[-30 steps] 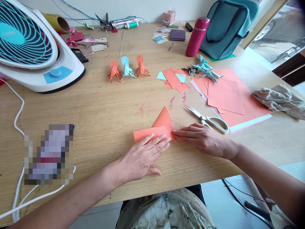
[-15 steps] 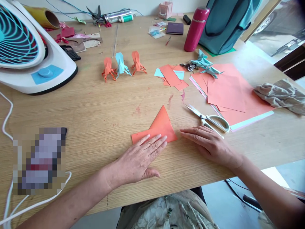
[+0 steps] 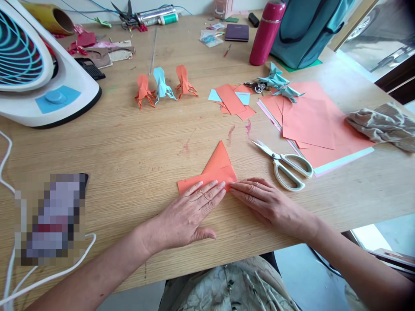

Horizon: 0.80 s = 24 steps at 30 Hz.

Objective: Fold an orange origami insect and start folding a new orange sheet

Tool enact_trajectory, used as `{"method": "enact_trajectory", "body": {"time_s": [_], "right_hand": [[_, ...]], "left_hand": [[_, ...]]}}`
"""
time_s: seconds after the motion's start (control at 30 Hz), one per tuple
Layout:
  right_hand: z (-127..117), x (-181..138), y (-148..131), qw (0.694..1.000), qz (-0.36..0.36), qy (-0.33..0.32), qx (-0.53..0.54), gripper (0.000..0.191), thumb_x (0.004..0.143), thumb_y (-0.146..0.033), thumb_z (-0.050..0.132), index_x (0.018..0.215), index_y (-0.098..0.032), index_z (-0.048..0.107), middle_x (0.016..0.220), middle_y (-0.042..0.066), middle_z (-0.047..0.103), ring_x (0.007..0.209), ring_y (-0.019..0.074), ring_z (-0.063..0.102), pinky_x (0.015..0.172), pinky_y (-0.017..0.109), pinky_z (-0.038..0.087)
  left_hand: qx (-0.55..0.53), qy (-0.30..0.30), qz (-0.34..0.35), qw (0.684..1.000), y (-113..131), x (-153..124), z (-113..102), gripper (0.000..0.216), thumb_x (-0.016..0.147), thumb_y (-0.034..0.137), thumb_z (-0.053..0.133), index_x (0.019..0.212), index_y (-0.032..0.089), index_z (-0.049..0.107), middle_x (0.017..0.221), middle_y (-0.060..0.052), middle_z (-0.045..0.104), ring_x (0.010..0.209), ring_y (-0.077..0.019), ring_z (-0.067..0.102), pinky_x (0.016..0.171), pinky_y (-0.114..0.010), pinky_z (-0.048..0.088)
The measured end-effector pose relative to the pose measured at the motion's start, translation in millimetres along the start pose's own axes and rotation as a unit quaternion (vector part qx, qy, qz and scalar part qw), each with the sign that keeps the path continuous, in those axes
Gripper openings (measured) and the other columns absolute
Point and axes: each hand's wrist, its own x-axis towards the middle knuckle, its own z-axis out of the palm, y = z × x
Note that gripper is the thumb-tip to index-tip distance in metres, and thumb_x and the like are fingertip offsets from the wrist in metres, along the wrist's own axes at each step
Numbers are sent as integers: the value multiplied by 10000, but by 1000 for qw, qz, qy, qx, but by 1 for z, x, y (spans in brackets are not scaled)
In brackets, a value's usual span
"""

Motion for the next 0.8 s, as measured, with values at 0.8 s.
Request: {"method": "enact_trajectory", "body": {"time_s": [0.8], "right_hand": [[0,5,-5,998,37,-17,-38,443,1048,-225,384,1480,-151,449,1509,141,500,1259,265,556,988,454,460]], "left_hand": [[61,-4,-6,998,-10,-17,-2,872,929,703,299,1595,164,138,1660,-78,203,1546,-266,114,1248,-415,68]]}}
